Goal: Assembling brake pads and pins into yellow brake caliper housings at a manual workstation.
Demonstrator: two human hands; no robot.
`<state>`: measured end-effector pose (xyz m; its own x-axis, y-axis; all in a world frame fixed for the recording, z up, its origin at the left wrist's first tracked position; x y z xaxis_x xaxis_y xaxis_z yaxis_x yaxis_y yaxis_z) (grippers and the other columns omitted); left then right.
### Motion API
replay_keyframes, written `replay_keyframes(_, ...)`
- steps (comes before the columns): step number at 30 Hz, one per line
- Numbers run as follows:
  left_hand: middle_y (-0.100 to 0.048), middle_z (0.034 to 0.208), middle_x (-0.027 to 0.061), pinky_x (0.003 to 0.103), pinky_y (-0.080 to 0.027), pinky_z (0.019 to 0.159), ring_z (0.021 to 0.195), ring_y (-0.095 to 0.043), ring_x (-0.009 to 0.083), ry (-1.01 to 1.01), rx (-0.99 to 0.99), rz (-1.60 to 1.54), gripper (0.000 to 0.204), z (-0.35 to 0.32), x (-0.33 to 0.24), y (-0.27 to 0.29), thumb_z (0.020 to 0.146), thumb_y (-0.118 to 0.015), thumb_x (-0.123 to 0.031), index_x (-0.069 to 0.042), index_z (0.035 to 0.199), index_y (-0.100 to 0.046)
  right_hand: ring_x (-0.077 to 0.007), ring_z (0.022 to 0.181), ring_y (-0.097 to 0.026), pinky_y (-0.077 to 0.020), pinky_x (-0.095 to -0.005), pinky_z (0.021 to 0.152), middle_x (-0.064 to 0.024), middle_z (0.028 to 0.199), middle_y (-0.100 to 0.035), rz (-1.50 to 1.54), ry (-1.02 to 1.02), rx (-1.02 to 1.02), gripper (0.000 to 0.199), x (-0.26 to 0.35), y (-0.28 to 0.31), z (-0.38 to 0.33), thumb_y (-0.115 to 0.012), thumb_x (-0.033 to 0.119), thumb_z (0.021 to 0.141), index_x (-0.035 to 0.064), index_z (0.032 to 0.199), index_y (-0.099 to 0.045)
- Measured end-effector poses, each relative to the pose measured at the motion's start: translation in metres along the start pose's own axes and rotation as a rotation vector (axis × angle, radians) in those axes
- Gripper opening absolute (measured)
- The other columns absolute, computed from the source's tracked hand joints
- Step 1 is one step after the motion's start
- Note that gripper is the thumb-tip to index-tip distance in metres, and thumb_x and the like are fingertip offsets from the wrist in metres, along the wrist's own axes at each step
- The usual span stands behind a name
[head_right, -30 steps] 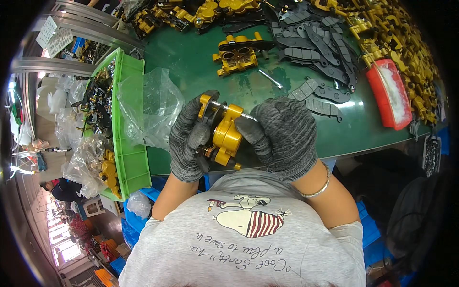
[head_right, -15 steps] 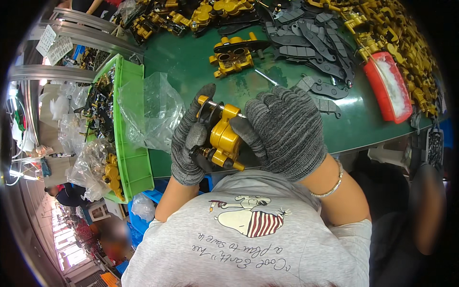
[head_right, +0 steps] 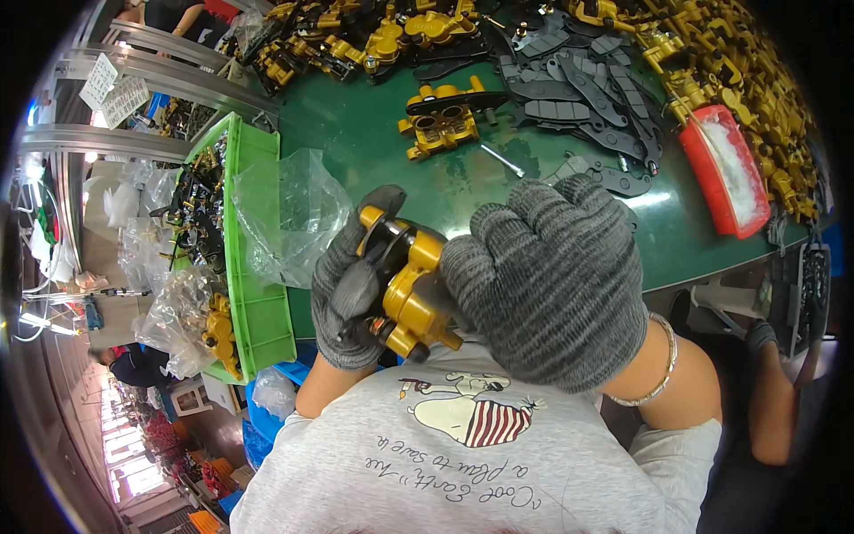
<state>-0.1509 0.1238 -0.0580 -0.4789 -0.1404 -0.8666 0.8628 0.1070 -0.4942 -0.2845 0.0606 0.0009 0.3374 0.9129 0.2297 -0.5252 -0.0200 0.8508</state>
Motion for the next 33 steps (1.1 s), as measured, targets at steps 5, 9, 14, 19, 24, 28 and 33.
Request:
replay_keyframes(5, -0.057, 0.107, 0.0111, 0.031, -0.049, 0.08, 0.091, -0.057, 0.0176, -0.068, -0.134, 0.714, 0.05, 0.011, 0.002, 0.006, 0.089, -0.055, -0.024, 0.001, 0.13, -0.043, -0.0318, 0.072, -0.057, -0.0437, -0.042, 0.063, -0.0133, 0.074, -0.052, 0.26, -0.201, 0.017, 0.021, -0.008, 0.008, -0.011, -0.057, 0.027, 0.081, 0.0059, 0.077, -0.057)
replay_keyframes(9, -0.057, 0.108, 0.0157, 0.031, -0.05, 0.076, 0.087, -0.059, 0.0219, -0.212, -0.023, 0.842, 0.039, 0.022, 0.005, 0.023, 0.092, -0.047, -0.022, -0.003, 0.126, -0.048, -0.0329, 0.082, -0.06, -0.0472, -0.0423, 0.072, -0.0119, 0.089, -0.06, 0.829, -0.508, -0.283, 0.022, -0.02, -0.052, -0.026, -0.051, 0.028, 0.085, 0.0097, 0.095, -0.058)
replay_keyframes(14, -0.055, 0.117, 0.0155, 0.034, -0.048, 0.084, 0.098, -0.057, 0.0211, -0.625, 0.391, 1.203, 0.044, 0.014, 0.008, 0.028, 0.094, -0.042, -0.027, -0.002, 0.13, -0.043, -0.0348, 0.082, -0.06, -0.046, -0.0422, 0.074, -0.0124, 0.078, -0.062, 0.373, -0.324, -0.009, 0.031, -0.029, -0.036, -0.028, -0.048, 0.035, 0.088, 0.0057, 0.09, -0.059)
replay_keyframes(19, -0.054, 0.116, 0.0167, 0.038, -0.045, 0.089, 0.105, -0.055, 0.0231, -0.103, 0.281, 0.91, 0.046, 0.02, 0.02, 0.043, 0.093, -0.045, -0.032, -0.002, 0.127, -0.044, -0.0361, 0.083, -0.061, -0.0463, -0.043, 0.073, -0.0151, 0.079, -0.063, 0.233, -0.233, 0.062, 0.032, -0.027, -0.035, -0.032, -0.048, 0.033, 0.088, 0.0027, 0.091, -0.059)
replay_keyframes(24, -0.056, 0.109, 0.015, 0.036, -0.046, 0.084, 0.096, -0.057, 0.0212, -0.272, 0.033, 1.02, 0.044, 0.001, 0.014, 0.034, 0.094, -0.044, -0.036, -0.002, 0.122, -0.048, -0.0317, 0.092, -0.06, -0.0468, -0.0391, 0.078, -0.0163, 0.095, -0.062, 0.919, -0.577, -0.145, 0.034, -0.02, -0.1, -0.048, -0.042, 0.035, 0.093, 0.0072, 0.1, -0.062)
replay_keyframes(28, -0.056, 0.106, 0.0131, 0.035, -0.047, 0.079, 0.091, -0.057, 0.0209, -0.007, -0.085, 0.845, 0.044, -0.019, 0.022, 0.035, 0.093, -0.044, -0.039, -0.003, 0.119, -0.051, -0.0337, 0.092, -0.06, -0.0468, -0.0385, 0.08, -0.017, 0.095, -0.063, 0.999, -0.484, -0.172, 0.037, -0.018, -0.102, -0.061, -0.04, 0.038, 0.094, 0.0094, 0.099, -0.064)
replay_keyframes(33, -0.059, 0.095, 0.0091, 0.034, -0.049, 0.071, 0.08, -0.058, 0.0232, 0.069, -0.314, 0.583, 0.043, -0.057, 0.031, 0.03, 0.09, -0.048, -0.041, -0.005, 0.113, -0.053, -0.0328, 0.078, -0.062, -0.0481, -0.0434, 0.07, -0.0159, 0.077, -0.063, 0.661, -0.528, 0.068, 0.035, -0.036, -0.056, -0.099, -0.044, 0.036, 0.091, 0.0077, 0.088, -0.064)
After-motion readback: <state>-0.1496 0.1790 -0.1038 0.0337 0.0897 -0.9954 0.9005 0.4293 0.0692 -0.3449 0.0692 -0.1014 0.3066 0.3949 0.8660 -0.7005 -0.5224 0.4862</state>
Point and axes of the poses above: each hand's wrist, its own z-axis towards the middle knuckle, its own y-axis out of the back of the hand, x = y × z, the point moved 5 cm from there along z, towards the middle knuckle
